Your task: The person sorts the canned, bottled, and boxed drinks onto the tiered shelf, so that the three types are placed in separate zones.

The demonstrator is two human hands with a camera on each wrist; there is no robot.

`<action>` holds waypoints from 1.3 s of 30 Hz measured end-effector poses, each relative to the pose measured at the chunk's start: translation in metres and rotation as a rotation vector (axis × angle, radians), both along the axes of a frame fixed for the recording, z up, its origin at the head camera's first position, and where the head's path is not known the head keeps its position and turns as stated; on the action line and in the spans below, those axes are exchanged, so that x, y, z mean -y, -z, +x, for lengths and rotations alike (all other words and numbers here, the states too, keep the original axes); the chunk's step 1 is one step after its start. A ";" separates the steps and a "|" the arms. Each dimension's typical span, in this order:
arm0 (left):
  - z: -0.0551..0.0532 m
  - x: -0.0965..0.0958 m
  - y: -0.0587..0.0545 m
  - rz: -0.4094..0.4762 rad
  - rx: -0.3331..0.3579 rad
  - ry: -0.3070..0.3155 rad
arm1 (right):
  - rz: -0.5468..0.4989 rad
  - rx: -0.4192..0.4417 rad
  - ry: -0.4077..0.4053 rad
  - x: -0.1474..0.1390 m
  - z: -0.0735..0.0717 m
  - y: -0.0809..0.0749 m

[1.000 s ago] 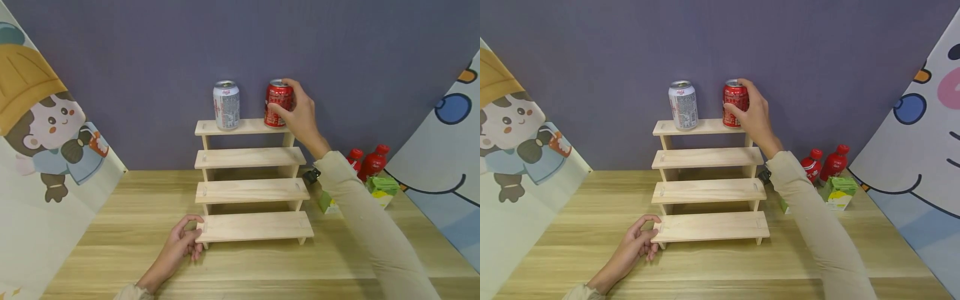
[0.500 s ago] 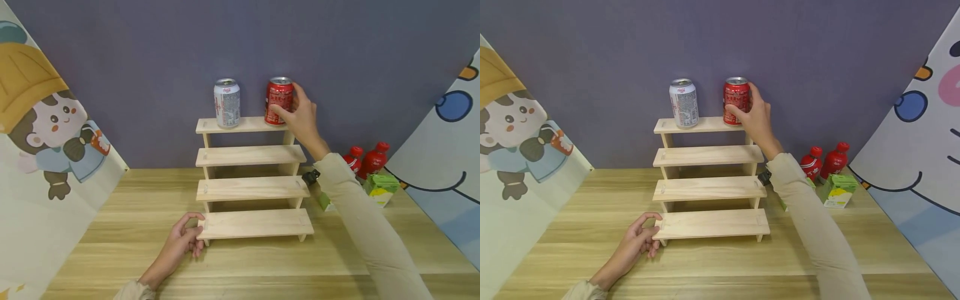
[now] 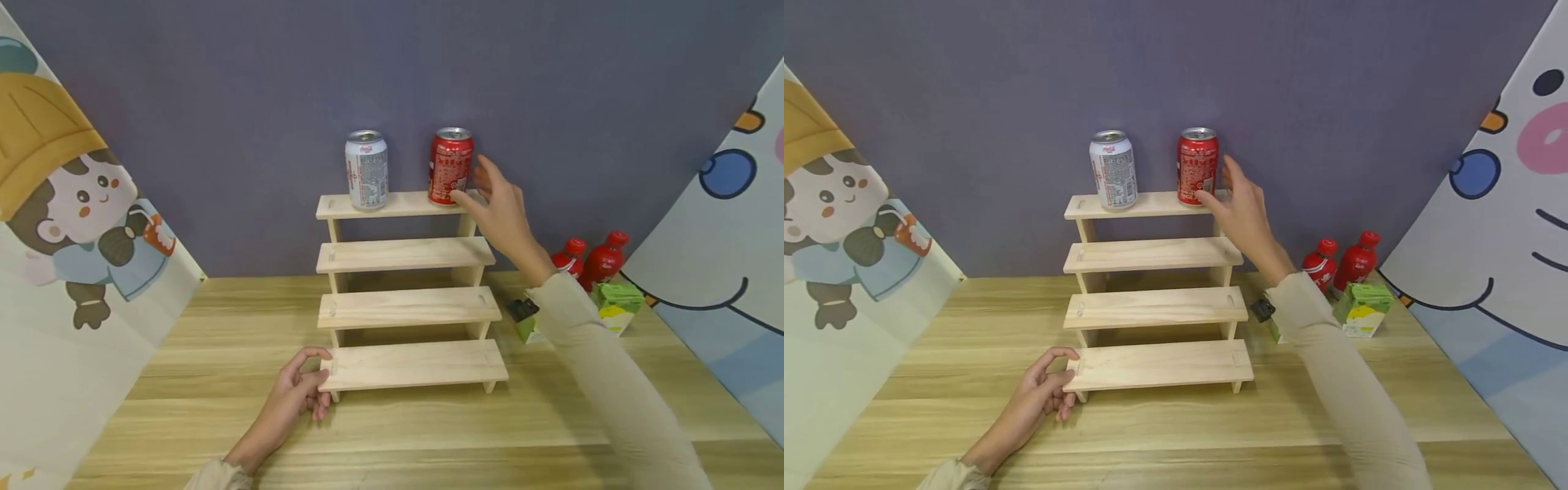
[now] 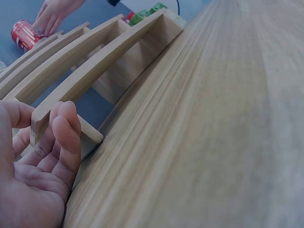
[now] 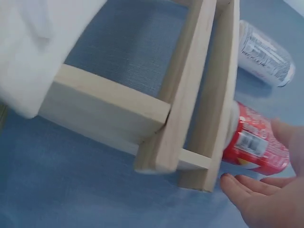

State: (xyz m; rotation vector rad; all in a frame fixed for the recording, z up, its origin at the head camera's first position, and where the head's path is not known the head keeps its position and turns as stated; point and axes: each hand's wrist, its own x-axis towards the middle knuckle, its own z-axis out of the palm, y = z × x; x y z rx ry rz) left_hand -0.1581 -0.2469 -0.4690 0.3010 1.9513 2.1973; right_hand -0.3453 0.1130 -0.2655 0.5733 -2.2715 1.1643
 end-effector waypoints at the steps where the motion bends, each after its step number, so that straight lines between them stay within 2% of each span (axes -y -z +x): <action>1: 0.000 0.000 0.000 -0.001 -0.003 0.000 | 0.002 -0.011 -0.007 -0.002 0.004 0.001; 6: -0.001 0.001 -0.001 -0.004 -0.013 0.000 | 0.042 -0.090 -0.021 -0.012 0.020 0.003; 14: -0.001 0.000 0.000 -0.012 -0.007 -0.002 | 0.150 -0.148 0.044 -0.032 0.038 0.018; 25: -0.002 0.001 0.000 -0.011 -0.025 0.000 | 0.230 -0.127 0.094 -0.061 0.060 0.048; 33: -0.001 0.000 0.001 -0.008 -0.011 0.004 | 0.257 -0.124 0.135 -0.087 0.087 0.060; 36: -0.001 -0.001 0.001 -0.008 -0.012 0.005 | 0.283 -0.134 0.150 -0.095 0.093 0.064; 39: -0.001 -0.001 0.002 -0.009 -0.012 0.001 | 0.302 -0.096 0.165 -0.102 0.098 0.067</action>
